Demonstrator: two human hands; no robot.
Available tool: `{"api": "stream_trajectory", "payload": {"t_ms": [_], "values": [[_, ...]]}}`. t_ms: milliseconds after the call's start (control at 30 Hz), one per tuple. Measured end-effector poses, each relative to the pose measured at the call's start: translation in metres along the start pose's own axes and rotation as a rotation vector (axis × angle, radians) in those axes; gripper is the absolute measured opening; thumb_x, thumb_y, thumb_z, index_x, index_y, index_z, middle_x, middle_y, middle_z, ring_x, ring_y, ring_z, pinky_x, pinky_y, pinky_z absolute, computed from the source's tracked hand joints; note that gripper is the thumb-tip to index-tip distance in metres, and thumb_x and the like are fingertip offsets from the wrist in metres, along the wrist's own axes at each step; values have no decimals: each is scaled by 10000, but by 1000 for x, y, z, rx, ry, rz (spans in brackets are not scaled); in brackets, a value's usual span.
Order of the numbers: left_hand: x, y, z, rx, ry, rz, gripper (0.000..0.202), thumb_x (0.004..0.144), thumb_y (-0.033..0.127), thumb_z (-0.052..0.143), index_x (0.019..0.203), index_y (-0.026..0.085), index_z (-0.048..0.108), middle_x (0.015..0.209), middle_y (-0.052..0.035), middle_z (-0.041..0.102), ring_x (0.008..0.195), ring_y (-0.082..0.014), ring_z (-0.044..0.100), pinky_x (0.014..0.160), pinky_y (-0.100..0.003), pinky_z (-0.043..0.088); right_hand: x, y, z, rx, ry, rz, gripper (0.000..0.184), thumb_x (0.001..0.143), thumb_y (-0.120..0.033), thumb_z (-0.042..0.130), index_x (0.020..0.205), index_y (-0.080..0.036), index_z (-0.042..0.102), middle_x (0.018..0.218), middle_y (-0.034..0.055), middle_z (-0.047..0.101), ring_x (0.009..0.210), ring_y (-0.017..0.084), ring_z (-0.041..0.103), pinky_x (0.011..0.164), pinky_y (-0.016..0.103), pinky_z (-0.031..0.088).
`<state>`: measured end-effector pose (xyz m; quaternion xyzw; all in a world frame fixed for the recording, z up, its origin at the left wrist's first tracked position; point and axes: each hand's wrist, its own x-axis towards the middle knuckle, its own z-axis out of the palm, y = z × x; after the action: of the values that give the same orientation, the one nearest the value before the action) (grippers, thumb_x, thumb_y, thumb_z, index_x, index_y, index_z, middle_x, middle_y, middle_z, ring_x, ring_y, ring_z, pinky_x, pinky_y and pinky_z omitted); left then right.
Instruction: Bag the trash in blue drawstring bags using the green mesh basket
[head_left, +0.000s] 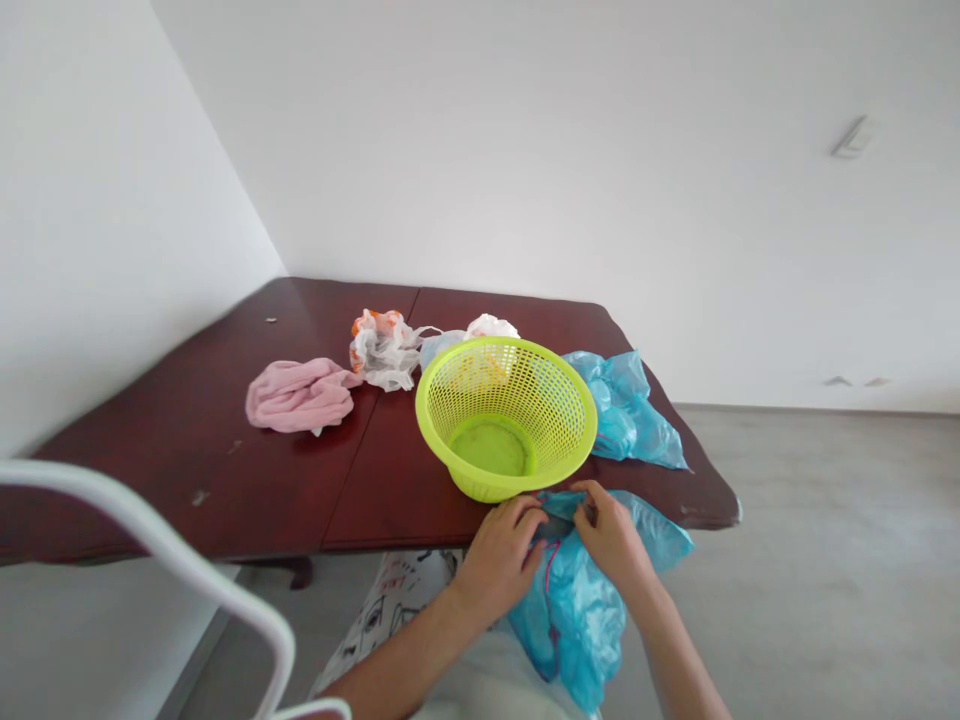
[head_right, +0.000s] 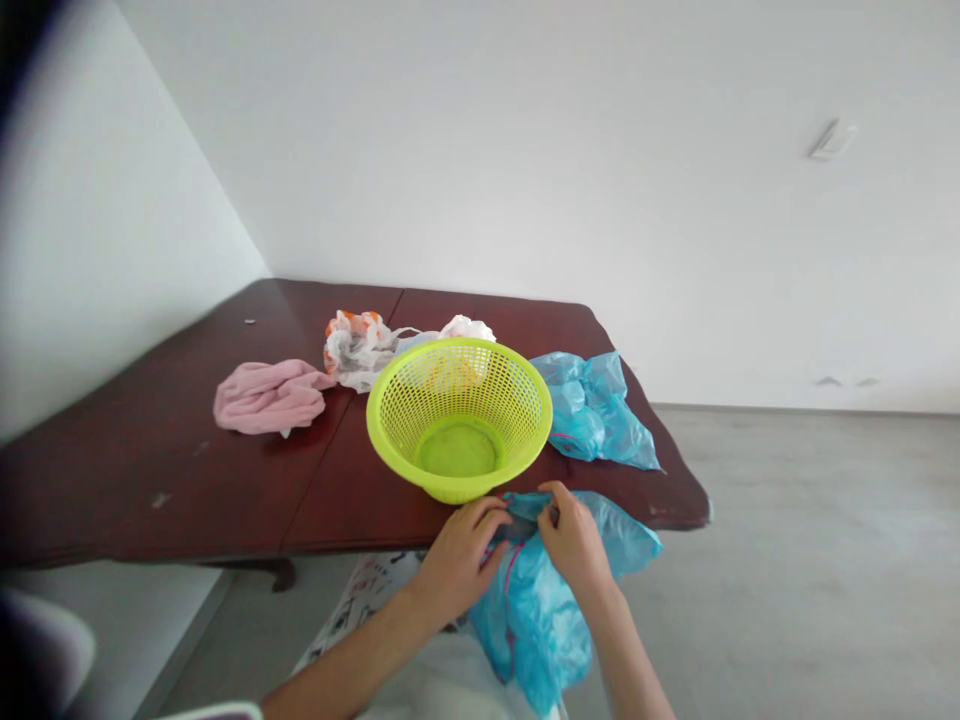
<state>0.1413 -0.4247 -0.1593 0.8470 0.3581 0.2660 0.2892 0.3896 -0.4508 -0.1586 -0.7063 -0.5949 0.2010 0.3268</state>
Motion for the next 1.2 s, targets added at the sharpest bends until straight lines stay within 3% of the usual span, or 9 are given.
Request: {"api": "stream_trajectory", "payload": {"t_ms": [100, 267, 367, 467, 667, 800, 967, 1033, 1200], "values": [[3, 2, -4, 8, -10, -20, 416, 1145, 110, 656, 1537, 249, 666, 1563, -107, 737, 1490, -312, 721, 1285, -530, 612, 1, -5, -9, -26, -5, -56, 170, 1003, -268, 538, 978, -252, 706, 931, 61, 764, 868, 269, 717, 843, 392, 493], [9, 13, -16, -17, -143, -120, 499, 1201, 249, 627, 1699, 273, 604, 1604, -111, 775, 1410, -328, 789, 1143, -466, 639, -6, -34, -28, 194, 12, -157, 138, 1070, -279, 566, 976, -255, 665, 960, 36, 702, 906, 235, 672, 843, 354, 525], [13, 24, -38, -81, -221, -161, 226, 1201, 410, 660, 1290, 249, 792, 1169, -56, 863, 1081, -288, 812, 929, -380, 575, -12, -55, -47, 315, -11, -161, 198, 1136, -343, 564, 992, -253, 666, 920, 15, 654, 854, 208, 619, 778, 322, 515], [15, 38, -71, -300, -249, -155, 366, 1172, 495, 699, 937, 214, 695, 814, 7, 670, 767, -182, 609, 725, -314, 414, -14, -77, -69, 420, 36, -80, 292, 1187, -487, 611, 1053, -245, 707, 911, 15, 657, 800, 190, 576, 710, 298, 496], [17, 54, -143, -1053, -398, -176, 605, 997, 720, 954, 1016, 196, 651, 825, 30, 605, 687, -102, 473, 626, -215, 361, -5, -132, -106, 805, -30, 160, 551, 1012, -771, 893, 1134, -273, 692, 783, -22, 643, 622, 149, 534, 555, 245, 444], [20, 51, -174, -1229, -289, -127, 739, 870, 802, 1021, 874, 193, 602, 745, 32, 575, 594, -69, 424, 572, -202, 333, 8, -159, -124, 904, -142, 251, 723, 846, -813, 1023, 1204, -285, 684, 824, -13, 710, 612, 166, 626, 560, 266, 541], [16, 52, -195, -1245, -3, -214, 732, 943, 893, 874, 871, 190, 684, 699, 2, 594, 568, -114, 479, 543, -245, 365, 12, -175, -138, 685, -56, 42, 586, 1043, -803, 862, 1263, -276, 731, 746, -37, 634, 557, 135, 509, 476, 225, 380], [14, 55, -198, -1247, -39, -245, 711, 981, 887, 825, 884, 193, 710, 702, -13, 608, 573, -131, 496, 547, -265, 384, 7, -185, -141, 598, 34, -59, 470, 1131, -711, 805, 1302, -276, 757, 773, -31, 636, 555, 121, 455, 464, 227, 323], [16, 62, -193, -1267, -325, -188, 699, 885, 831, 981, 867, 181, 725, 705, 1, 601, 586, -109, 497, 569, -250, 369, -8, -216, -142, 544, 119, -203, 260, 1190, -524, 773, 1263, -275, 790, 858, -5, 696, 548, 105, 430, 442, 251, 284]]}}
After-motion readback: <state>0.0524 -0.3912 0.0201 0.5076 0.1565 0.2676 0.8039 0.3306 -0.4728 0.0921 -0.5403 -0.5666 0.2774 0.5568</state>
